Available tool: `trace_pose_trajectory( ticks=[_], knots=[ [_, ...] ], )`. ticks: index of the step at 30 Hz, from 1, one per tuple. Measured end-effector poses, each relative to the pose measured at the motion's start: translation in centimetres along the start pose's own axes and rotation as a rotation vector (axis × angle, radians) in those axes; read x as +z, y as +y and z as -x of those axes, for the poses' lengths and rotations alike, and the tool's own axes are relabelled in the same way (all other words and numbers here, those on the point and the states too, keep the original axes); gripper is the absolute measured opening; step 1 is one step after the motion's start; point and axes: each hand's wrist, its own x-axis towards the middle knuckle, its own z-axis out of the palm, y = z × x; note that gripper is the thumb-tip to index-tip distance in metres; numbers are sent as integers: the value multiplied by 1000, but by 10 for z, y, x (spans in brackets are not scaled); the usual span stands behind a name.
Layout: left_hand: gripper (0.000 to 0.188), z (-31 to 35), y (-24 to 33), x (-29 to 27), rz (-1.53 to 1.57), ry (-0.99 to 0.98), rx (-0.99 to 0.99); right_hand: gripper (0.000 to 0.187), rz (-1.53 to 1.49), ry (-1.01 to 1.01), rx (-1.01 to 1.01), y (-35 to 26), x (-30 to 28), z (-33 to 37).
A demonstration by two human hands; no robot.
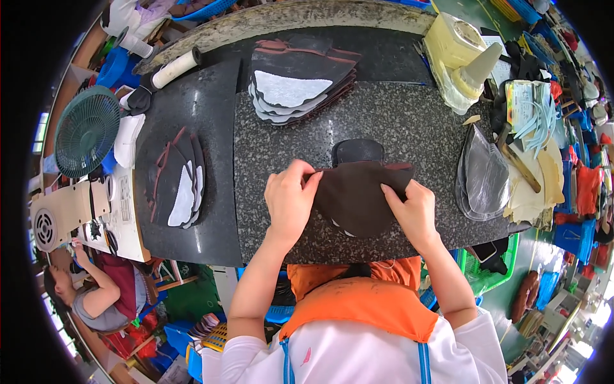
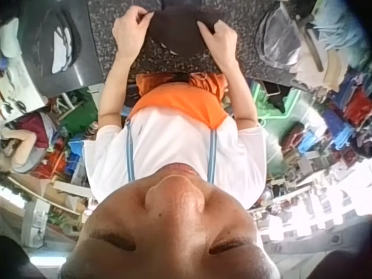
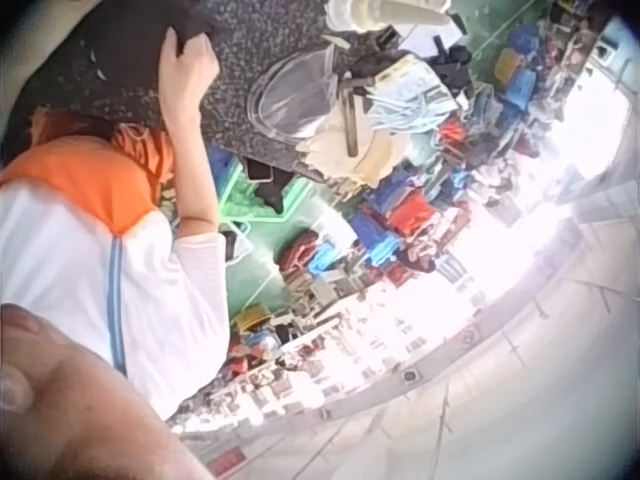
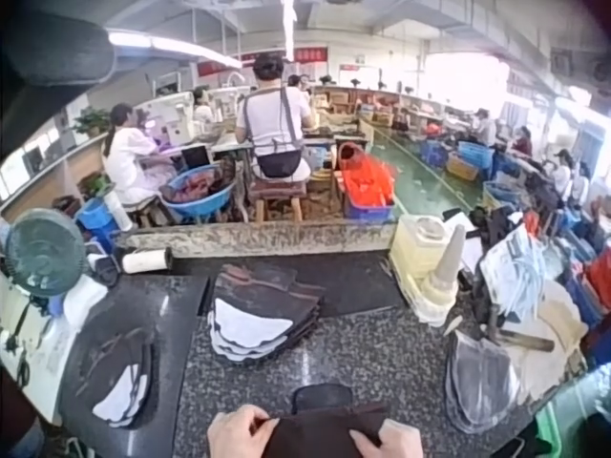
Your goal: The person assembles small, multi-layered material components by aligning and stacking them by hand.
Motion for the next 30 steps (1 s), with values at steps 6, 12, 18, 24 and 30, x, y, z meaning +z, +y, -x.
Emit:
trace_pose_trajectory(
  ticks=[6,12,18,24,30],
  knots=[
    [29,16,23,-2,38,-74,717,19,101,-9,-54,5,1,-2],
    [60,10,-4,-36,197,-612,581,24,380,98,45,-7,-46,3],
    [67,11,4,-28,-65,-544,759,20,403,-255,-930,-1,-37,24],
    [58,15,5,-19,-80,-443,801,11,470,-282,-1091,-7,-23,25],
    [54,13,4,-18,-69,-434,806,7,472,-268,-1044,-13,-14,22]
  ],
)
